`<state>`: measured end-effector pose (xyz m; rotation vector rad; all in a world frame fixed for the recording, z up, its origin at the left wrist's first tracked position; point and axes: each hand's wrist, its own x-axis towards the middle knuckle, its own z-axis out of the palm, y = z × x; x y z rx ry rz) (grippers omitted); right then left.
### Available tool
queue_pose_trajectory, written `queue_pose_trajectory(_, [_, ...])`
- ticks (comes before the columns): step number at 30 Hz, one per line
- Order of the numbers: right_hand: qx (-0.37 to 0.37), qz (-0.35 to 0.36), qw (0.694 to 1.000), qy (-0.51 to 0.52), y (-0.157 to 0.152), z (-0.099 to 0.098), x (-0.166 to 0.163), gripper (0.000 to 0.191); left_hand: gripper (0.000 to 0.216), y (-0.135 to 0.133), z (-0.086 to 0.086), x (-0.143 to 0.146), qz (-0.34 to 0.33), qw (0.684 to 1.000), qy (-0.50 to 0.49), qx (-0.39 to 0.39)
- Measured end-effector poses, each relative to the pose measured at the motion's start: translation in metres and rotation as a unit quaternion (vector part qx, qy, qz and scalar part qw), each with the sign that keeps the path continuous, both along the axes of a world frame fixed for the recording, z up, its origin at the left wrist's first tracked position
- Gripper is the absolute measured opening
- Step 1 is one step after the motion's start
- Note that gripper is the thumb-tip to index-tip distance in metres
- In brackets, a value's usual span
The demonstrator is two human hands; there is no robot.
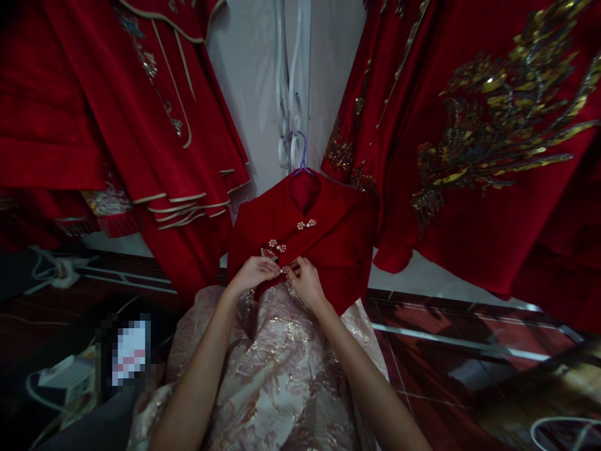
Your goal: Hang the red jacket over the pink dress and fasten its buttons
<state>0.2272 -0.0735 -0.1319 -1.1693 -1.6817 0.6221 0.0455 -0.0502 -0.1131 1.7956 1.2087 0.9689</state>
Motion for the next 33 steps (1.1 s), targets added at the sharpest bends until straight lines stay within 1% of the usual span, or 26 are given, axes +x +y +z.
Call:
queue_pose_trajectory(2, [-0.036, 0.012, 0.999, 0.029, -0.004, 0.001, 0.01, 0.017, 0.019, -0.001, 0.005, -0.006, 0.034, 0.999, 0.023, 0.02])
queue_pose_trajectory(4, [-0.065, 0.014, 0.997, 0.05, -0.008, 0.002, 0.019, 0.02, 0.017, -0.003, 0.01, -0.01, 0.044, 0.998, 0.037, 0.035])
queue_pose_trajectory(7, [-0.082, 0.013, 0.995, 0.061, -0.011, 0.005, 0.025, 0.02, 0.016, -0.007, 0.014, -0.01, -0.008, 0.999, 0.047, 0.025])
queue_pose_trajectory(9, [-0.077, 0.014, 0.996, 0.052, -0.01, 0.006, 0.023, 0.019, 0.023, -0.009, 0.012, -0.005, -0.035, 0.998, 0.05, 0.022])
queue_pose_trajectory(11, [-0.056, 0.012, 0.998, 0.035, -0.01, 0.006, 0.019, 0.017, 0.028, -0.009, 0.008, 0.002, -0.042, 0.997, 0.053, 0.037])
queue_pose_trajectory(15, [-0.008, -0.011, 1.0, 0.027, -0.007, 0.002, 0.015, 0.019, 0.027, -0.006, 0.002, 0.009, -0.046, 0.995, 0.06, 0.069])
queue_pose_trajectory(21, [-0.065, 0.022, 0.997, 0.046, -0.004, -0.009, 0.017, 0.02, 0.025, -0.008, 0.005, 0.011, -0.029, 0.996, 0.036, 0.076])
queue_pose_trajectory(24, [-0.057, 0.02, 0.997, 0.057, -0.002, -0.012, 0.016, 0.02, 0.023, -0.009, 0.006, 0.013, -0.027, 0.996, 0.03, 0.085])
queue_pose_trajectory(28, [-0.036, 0.026, 0.997, 0.07, -0.003, -0.01, 0.014, 0.017, 0.019, -0.007, 0.006, 0.014, -0.028, 0.995, 0.024, 0.092])
queue_pose_trajectory(30, [-0.023, 0.032, 0.996, 0.075, -0.005, -0.007, 0.013, 0.016, 0.017, -0.006, 0.006, 0.014, -0.032, 0.996, 0.007, 0.086])
queue_pose_trajectory(33, [-0.009, 0.028, 0.997, 0.078, -0.008, -0.005, 0.01, 0.021, 0.015, -0.006, 0.006, 0.013, -0.062, 0.996, -0.023, 0.055])
